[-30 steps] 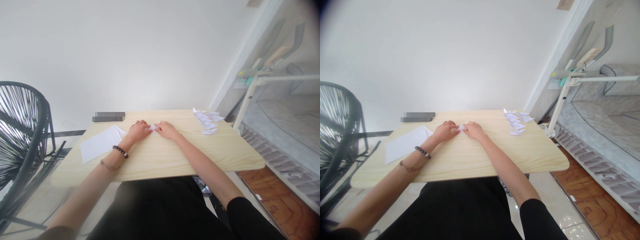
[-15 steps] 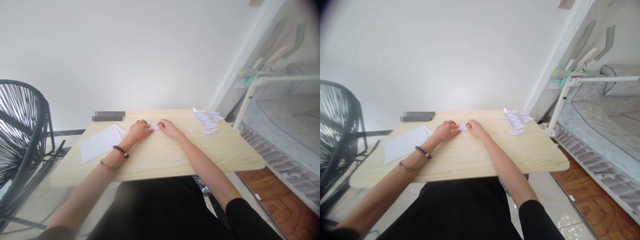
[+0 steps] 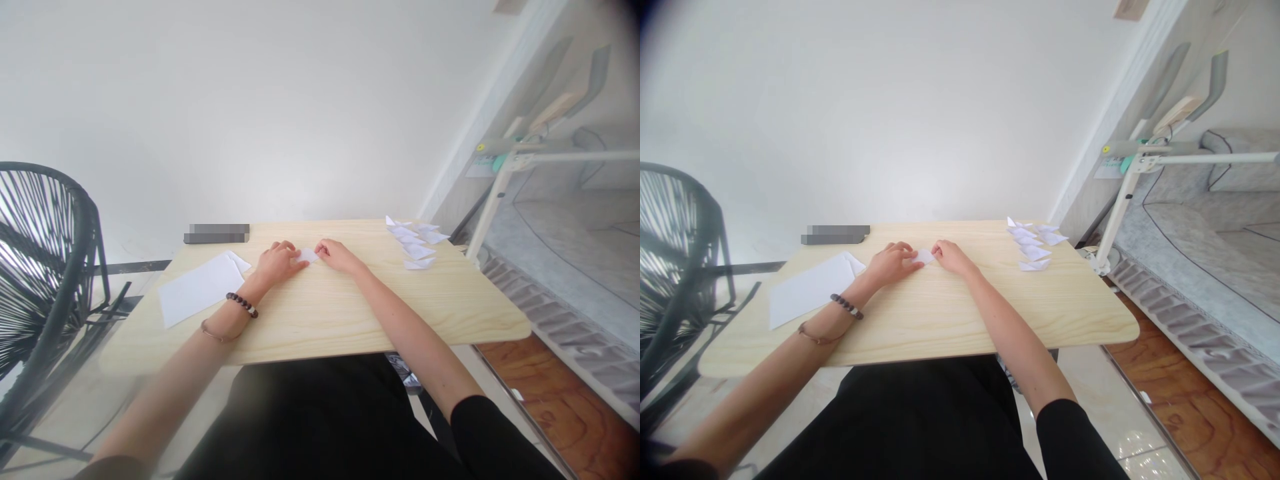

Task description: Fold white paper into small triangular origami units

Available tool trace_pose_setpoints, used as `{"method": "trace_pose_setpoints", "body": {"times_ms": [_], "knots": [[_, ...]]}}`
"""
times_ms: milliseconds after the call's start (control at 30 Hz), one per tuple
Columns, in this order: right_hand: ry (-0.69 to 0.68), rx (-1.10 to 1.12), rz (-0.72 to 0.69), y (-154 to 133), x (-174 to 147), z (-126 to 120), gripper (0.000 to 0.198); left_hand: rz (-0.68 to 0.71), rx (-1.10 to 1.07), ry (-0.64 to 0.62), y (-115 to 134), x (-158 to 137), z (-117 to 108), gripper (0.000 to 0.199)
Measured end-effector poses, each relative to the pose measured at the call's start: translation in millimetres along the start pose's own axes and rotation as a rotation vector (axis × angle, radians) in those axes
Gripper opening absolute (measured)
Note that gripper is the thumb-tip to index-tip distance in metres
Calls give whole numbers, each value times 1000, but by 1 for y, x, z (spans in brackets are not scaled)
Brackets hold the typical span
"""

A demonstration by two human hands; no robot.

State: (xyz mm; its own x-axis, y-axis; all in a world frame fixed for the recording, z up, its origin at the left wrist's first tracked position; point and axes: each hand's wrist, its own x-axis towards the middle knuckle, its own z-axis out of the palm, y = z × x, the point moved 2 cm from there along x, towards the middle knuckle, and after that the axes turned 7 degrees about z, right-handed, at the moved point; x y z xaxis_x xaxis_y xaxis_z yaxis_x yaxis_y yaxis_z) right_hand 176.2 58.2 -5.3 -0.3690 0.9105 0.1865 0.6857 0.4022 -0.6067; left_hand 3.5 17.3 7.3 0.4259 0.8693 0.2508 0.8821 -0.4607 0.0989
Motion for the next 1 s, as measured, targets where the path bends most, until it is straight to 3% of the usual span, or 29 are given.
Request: {"method": "trace_pose_setpoints", "body": {"times_ms": [400, 600, 1000], "knots": [[6, 11, 4, 1, -2, 2, 14, 100, -36, -3, -2, 1, 1, 36], [-1, 26, -3, 2, -3, 4, 10, 66, -23, -17, -1, 1, 2, 32], [7, -55, 45, 4, 2, 13, 20, 57, -24, 4, 3, -1, -2, 36]]}}
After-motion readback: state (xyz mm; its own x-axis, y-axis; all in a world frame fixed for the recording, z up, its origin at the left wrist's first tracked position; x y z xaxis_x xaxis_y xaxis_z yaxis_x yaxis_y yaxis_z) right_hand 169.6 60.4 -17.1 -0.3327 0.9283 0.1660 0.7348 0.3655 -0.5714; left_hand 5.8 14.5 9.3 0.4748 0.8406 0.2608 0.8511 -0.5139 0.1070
